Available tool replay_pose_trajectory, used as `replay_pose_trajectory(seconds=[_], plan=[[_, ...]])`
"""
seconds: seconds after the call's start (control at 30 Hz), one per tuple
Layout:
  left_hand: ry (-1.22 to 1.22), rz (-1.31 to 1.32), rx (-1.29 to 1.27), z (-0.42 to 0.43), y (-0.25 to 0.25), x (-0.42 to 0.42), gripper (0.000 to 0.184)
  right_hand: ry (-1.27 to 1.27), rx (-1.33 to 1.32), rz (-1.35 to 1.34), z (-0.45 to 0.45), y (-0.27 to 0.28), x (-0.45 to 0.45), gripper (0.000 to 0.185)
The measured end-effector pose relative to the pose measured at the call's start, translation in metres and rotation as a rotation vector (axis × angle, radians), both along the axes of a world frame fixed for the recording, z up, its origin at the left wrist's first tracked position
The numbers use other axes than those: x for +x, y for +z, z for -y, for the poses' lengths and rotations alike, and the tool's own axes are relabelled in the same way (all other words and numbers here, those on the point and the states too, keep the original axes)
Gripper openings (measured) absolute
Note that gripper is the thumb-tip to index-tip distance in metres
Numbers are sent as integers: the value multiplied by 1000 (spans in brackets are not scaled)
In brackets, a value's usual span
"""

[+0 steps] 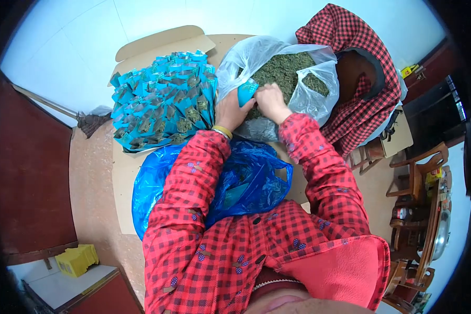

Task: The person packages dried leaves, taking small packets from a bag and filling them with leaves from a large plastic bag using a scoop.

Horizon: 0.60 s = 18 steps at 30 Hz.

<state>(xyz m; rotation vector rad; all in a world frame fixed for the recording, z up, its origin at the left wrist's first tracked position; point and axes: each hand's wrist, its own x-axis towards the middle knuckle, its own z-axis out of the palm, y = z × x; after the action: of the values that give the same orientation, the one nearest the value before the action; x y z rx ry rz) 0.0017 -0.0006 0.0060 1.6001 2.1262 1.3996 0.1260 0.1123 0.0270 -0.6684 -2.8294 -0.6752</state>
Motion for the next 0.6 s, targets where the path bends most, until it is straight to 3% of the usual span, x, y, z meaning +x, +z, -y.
replay_pose_trajectory(seconds=[0.1, 0.17, 0.3, 0.47, 0.6], plan=[[13, 34, -7, 0, 1, -3, 60, -45, -192, -70, 1, -4, 3, 14], [5, 42, -7, -1, -1, 0, 60, -189, -679, -301, -5, -3, 13, 21], [17, -4, -11, -2, 1, 0, 62, -177, -967, -448, -18, 11, 32, 25], [-24, -23, -40, 1, 4, 0, 64, -250, -976, -567, -29, 35, 48, 25], [-33, -64, -48, 1, 4, 0, 67, -224, -790, -600, -8, 69, 51, 22]])
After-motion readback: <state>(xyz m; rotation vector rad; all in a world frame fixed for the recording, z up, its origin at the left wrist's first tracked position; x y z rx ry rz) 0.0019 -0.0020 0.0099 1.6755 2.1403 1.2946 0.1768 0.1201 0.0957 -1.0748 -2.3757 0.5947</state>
